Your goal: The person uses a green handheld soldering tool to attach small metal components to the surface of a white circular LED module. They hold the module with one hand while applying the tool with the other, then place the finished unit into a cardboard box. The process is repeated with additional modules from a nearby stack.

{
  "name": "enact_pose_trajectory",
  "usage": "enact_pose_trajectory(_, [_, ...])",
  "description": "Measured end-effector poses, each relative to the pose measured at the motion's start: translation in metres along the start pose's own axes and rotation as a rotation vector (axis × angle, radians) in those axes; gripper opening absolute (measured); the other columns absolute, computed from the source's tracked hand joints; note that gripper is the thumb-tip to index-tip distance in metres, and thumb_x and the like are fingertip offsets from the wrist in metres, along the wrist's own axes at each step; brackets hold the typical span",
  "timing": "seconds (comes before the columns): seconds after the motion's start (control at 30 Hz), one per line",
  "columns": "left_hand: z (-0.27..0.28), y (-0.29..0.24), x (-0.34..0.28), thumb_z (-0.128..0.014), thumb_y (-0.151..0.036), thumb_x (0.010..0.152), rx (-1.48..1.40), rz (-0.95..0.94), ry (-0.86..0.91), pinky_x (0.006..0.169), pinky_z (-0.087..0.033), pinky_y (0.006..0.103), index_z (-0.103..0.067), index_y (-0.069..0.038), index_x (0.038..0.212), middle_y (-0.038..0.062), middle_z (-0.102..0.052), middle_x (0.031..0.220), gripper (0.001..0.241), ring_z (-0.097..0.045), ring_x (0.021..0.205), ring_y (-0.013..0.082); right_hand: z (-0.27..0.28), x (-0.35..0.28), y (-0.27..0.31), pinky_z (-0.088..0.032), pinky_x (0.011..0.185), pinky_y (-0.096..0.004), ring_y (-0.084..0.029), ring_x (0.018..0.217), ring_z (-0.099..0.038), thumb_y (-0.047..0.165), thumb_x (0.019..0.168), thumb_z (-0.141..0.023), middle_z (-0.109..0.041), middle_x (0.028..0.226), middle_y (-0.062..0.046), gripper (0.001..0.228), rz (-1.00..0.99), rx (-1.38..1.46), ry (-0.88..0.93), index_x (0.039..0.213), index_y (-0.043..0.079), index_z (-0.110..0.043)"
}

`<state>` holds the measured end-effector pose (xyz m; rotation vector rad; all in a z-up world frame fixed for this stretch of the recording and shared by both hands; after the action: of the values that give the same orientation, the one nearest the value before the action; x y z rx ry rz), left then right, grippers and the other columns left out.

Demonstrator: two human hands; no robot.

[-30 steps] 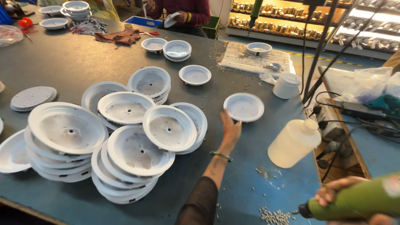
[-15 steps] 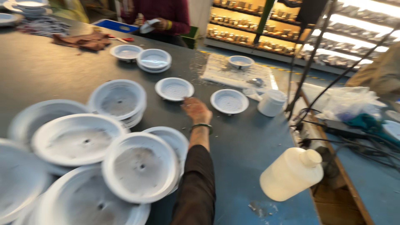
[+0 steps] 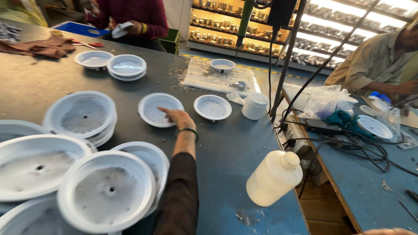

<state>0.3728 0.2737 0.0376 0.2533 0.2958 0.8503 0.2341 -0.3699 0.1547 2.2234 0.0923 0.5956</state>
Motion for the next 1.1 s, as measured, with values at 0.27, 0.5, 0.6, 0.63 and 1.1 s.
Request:
enact_pose_trajectory(0.27, [0.026, -0.063, -0.118, -0.061, -0.024, 0.101, 0.162, -0.327, -0.531, 0.107, -0.033, 0.0740, -0.069, -0.014, 0.095, 0.005, -0.069, 0.085, 0.014, -0.074, 0.082, 0.0272, -0.023, -0.028, 0.035, -0.043, 0.076, -0.044, -0.025, 0.082, -0.050, 0.066, 0.087, -0.076, -0.053, 0.100, -0.014, 0.081, 0.106, 0.024, 0.075, 0.123, -0.002, -0.050])
enact_pose_trajectory(0.5, [0.068, -0.021, -0.332, -0.053, -0.017, 0.078, -0.115, -0.780, -0.952, 0.104, -0.032, 0.0708, -0.059, -0.006, 0.092, 0.012, -0.058, 0.076, 0.018, -0.062, 0.070, 0.0249, -0.100, -0.052, 0.071, -0.046, 0.076, -0.041, -0.021, 0.083, -0.051, 0.067, 0.088, -0.078, -0.053, 0.103, -0.010, 0.082, 0.101, -0.025, 0.116, 0.124, -0.001, -0.050])
enact_pose_trajectory(0.6, [0.032, 0.025, -0.480, -0.050, 0.003, 0.072, -0.247, -0.968, -1.098, 0.115, -0.026, 0.0698, -0.056, -0.005, 0.090, 0.007, -0.055, 0.083, 0.020, -0.062, 0.082, 0.0234, -0.135, -0.071, 0.090, -0.051, 0.077, -0.039, -0.023, 0.088, -0.058, 0.062, 0.094, -0.079, -0.057, 0.103, -0.012, 0.075, 0.140, -0.132, 0.182, 0.123, -0.003, -0.054])
enact_pose_trajectory(0.63, [0.017, 0.026, -0.512, -0.050, 0.001, 0.076, -0.221, -1.008, -0.963, 0.117, -0.023, 0.0690, -0.057, -0.003, 0.093, 0.006, -0.056, 0.083, 0.019, -0.062, 0.085, 0.0223, -0.148, -0.074, 0.096, -0.053, 0.078, -0.040, -0.023, 0.090, -0.060, 0.058, 0.096, -0.078, -0.058, 0.105, -0.012, 0.072, 0.166, -0.161, 0.200, 0.123, -0.004, -0.055])
enact_pose_trajectory(1.1, [-0.105, 0.075, -0.712, -0.063, -0.005, 0.099, -0.414, -1.205, -0.602, 0.120, -0.026, 0.0649, -0.069, -0.002, 0.092, 0.009, -0.063, 0.100, 0.010, -0.071, 0.098, 0.0271, -0.238, -0.127, 0.121, -0.059, 0.100, -0.037, -0.019, 0.107, -0.066, 0.032, 0.108, -0.072, -0.063, 0.117, -0.011, 0.050, 0.355, -0.454, 0.282, 0.135, -0.004, -0.051])
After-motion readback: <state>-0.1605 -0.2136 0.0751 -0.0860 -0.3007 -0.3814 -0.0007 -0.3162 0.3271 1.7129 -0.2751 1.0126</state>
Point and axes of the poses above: each hand's wrist, its own x-axis towards the middle knuckle, its own z-axis out of the back of the hand, y = z × x, the point moved 10 cm from there along x, towards the middle knuckle
